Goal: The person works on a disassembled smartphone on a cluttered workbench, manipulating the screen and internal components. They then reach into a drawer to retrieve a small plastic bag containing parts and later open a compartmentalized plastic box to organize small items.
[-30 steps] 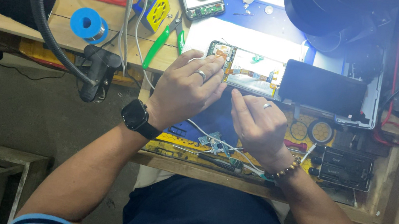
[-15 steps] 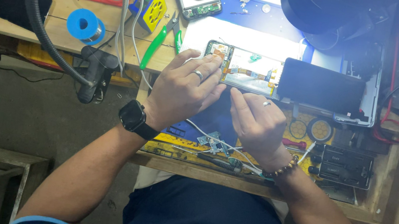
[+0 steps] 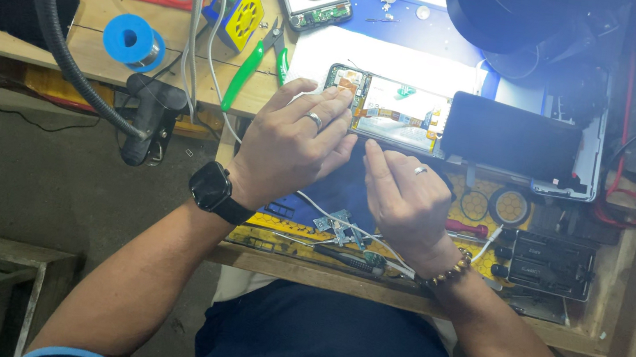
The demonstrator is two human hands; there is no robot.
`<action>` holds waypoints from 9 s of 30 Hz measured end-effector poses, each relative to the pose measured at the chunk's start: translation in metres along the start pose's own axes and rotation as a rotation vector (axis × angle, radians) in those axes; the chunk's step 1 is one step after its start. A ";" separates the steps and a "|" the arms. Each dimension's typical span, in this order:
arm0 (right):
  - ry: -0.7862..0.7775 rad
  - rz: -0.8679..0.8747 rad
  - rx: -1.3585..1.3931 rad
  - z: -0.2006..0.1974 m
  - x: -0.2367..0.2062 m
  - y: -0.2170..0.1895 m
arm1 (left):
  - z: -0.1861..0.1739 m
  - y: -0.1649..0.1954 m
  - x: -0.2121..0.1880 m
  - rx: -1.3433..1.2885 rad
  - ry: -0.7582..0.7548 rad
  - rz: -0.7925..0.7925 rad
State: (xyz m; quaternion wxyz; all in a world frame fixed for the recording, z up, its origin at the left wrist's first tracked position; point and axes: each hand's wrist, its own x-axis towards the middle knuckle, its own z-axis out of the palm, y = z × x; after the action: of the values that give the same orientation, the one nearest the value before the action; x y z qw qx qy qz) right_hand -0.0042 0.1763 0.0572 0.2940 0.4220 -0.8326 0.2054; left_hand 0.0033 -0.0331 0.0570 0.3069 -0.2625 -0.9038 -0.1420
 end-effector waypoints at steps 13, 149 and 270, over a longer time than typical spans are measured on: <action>-0.031 -0.004 0.042 -0.003 0.004 -0.002 | 0.001 0.002 -0.002 -0.004 0.021 -0.020; -0.192 0.491 -0.312 -0.102 -0.096 0.098 | -0.006 0.003 -0.012 -0.037 -0.133 -0.171; -0.157 0.505 -0.266 -0.103 -0.119 0.091 | -0.004 0.001 -0.013 -0.051 -0.130 -0.161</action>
State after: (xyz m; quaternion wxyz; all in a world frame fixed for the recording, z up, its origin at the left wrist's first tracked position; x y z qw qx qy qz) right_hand 0.0095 0.3575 0.0465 0.2211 0.1736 -0.9511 0.1278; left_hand 0.0143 -0.0392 0.0526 0.2282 -0.2052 -0.9361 -0.1719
